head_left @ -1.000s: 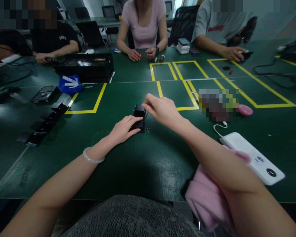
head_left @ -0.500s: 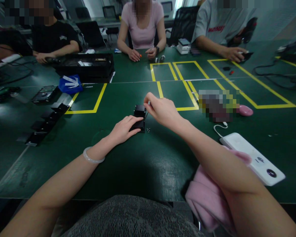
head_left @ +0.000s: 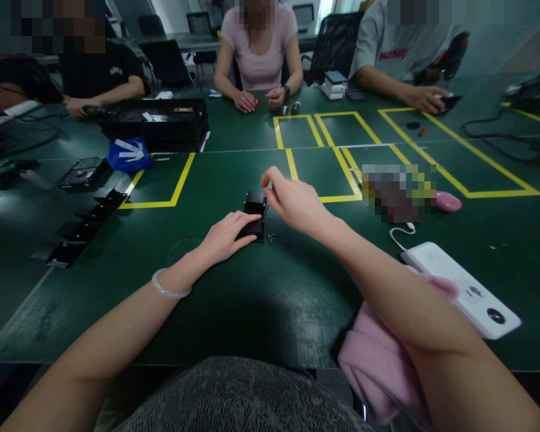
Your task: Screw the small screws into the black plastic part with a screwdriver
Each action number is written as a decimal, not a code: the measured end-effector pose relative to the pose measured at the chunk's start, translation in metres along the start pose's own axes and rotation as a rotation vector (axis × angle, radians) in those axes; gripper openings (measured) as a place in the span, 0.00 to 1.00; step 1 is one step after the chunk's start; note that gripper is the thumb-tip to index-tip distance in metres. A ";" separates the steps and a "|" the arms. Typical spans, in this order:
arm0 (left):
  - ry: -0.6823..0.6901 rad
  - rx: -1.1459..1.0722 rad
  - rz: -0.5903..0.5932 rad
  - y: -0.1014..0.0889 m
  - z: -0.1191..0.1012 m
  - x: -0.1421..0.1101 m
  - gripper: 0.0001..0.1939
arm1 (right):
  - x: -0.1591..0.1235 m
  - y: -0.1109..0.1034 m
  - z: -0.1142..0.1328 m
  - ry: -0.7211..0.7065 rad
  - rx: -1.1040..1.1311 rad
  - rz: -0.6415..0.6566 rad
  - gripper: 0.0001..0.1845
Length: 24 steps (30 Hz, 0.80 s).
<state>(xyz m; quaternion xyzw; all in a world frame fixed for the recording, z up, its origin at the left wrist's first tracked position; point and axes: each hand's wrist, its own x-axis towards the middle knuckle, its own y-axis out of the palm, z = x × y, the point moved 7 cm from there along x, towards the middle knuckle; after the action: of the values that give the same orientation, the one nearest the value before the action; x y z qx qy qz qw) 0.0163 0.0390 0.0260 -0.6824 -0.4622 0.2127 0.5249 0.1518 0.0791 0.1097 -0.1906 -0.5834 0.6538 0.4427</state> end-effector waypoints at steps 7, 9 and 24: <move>0.000 0.005 0.000 0.000 -0.001 0.000 0.22 | 0.000 -0.002 0.000 0.020 -0.066 0.019 0.19; -0.004 0.004 0.002 0.000 -0.001 0.000 0.22 | 0.000 -0.001 0.001 0.014 -0.061 0.023 0.19; -0.012 0.000 0.014 0.000 0.000 0.000 0.23 | -0.002 -0.003 0.003 0.000 -0.003 0.018 0.21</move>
<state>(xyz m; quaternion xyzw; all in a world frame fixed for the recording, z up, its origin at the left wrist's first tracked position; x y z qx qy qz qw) 0.0163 0.0392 0.0265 -0.6842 -0.4604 0.2206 0.5207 0.1514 0.0755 0.1129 -0.1963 -0.5826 0.6570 0.4364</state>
